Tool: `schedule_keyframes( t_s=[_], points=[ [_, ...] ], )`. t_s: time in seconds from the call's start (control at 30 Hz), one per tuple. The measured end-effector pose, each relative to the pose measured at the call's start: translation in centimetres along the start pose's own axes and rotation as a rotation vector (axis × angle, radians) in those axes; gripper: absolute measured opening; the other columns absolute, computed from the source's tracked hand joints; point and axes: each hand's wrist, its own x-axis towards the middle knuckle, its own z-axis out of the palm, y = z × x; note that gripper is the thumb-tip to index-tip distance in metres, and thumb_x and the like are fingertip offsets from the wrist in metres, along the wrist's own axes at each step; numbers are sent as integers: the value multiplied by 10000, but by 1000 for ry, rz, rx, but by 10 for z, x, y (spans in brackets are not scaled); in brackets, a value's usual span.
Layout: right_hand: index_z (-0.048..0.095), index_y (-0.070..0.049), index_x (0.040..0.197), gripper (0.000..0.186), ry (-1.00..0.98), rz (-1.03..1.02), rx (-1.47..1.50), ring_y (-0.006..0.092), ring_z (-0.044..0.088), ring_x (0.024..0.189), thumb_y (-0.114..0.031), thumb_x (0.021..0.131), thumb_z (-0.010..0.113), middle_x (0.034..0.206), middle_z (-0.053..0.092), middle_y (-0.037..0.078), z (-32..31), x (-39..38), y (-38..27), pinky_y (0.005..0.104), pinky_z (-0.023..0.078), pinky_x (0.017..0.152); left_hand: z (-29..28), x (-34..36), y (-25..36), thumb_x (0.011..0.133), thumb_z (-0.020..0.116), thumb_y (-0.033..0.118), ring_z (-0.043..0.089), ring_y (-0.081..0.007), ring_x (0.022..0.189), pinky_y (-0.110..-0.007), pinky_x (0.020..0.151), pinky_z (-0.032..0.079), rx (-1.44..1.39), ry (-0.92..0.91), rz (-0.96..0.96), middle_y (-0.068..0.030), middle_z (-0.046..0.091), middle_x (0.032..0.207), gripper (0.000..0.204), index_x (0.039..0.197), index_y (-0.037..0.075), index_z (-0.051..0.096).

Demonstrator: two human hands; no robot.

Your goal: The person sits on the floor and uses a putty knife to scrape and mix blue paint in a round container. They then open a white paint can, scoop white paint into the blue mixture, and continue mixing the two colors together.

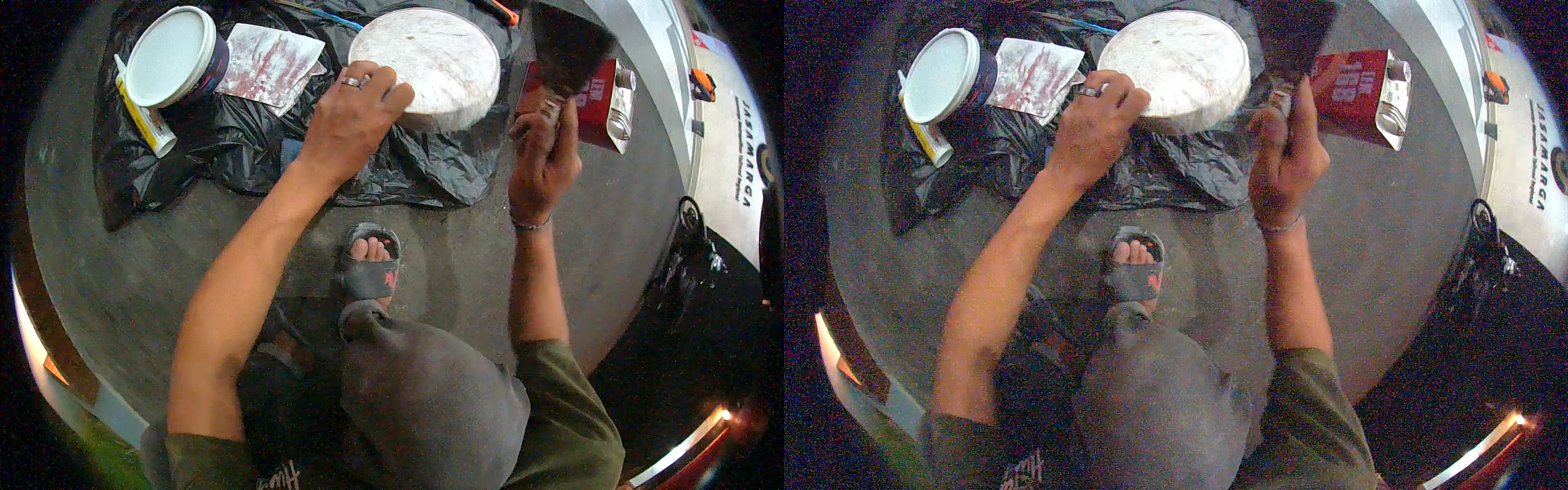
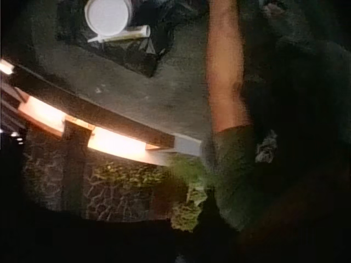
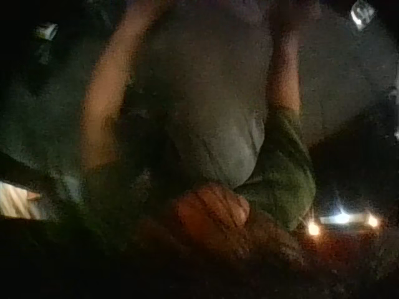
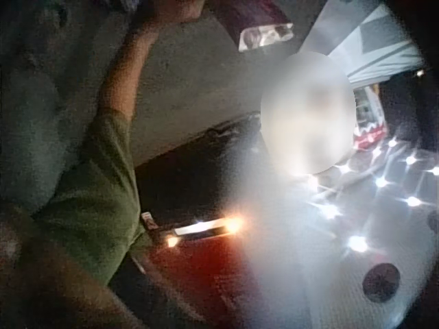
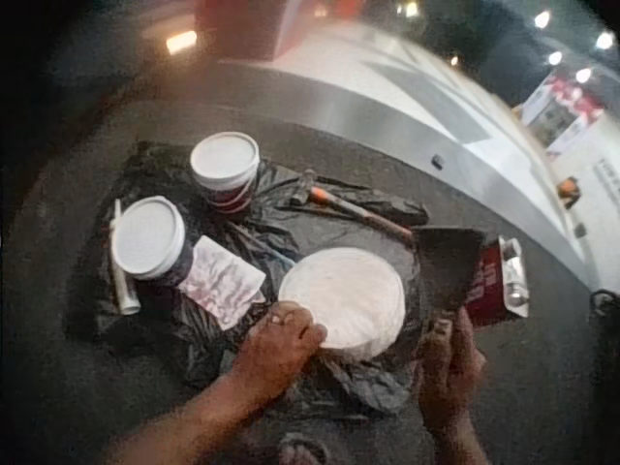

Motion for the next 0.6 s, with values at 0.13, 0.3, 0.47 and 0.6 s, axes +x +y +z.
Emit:
schedule_keyframes(
  t_s=[0.13, 0.3, 0.47, 0.6],
  points=[
    [478, 7, 1412, 425, -430, -66, -451, 74, 604, 775, -195, 1040, 513, 917, 695, 77, -27, 32, 8, 231, 492, 696, -1, -4, -6, 802, 578, 152, 592, -256, 1000, -361, 817, 559, 86, -18, 132, -53, 565, 981, 192, 993, 133, 568],
    [612, -39, 1291, 339, -63, 93, -53, 192, 673, 923, -213, 1000, 593, 1027, 725, 130, -27, 25, -5, 330, 532, 812, 18, 5, -21, 798, 572, 174, 601, -239, 990, -360, 835, 549, 89, 72, 208, -43, 581, 993, 213, 1008, 142, 581],
    [590, 22, 1283, 343, -289, 42, -317, 235, 678, 932, -177, 1010, 535, 1125, 700, 159, -29, 23, -9, 365, 522, 860, 13, 2, -45, 820, 602, 259, 623, -275, 956, -583, 889, 452, 69, 152, 315, -52, 577, 945, 166, 939, 144, 606],
    [589, 27, 1268, 349, -395, -93, -595, 235, 654, 950, -205, 1026, 492, 1108, 684, 130, -32, 2, 48, 346, 528, 854, 18, 7, -47, 811, 601, 255, 624, -264, 968, -544, 821, 498, 119, 243, 373, -43, 575, 921, 153, 917, 145, 613]
  ],
)
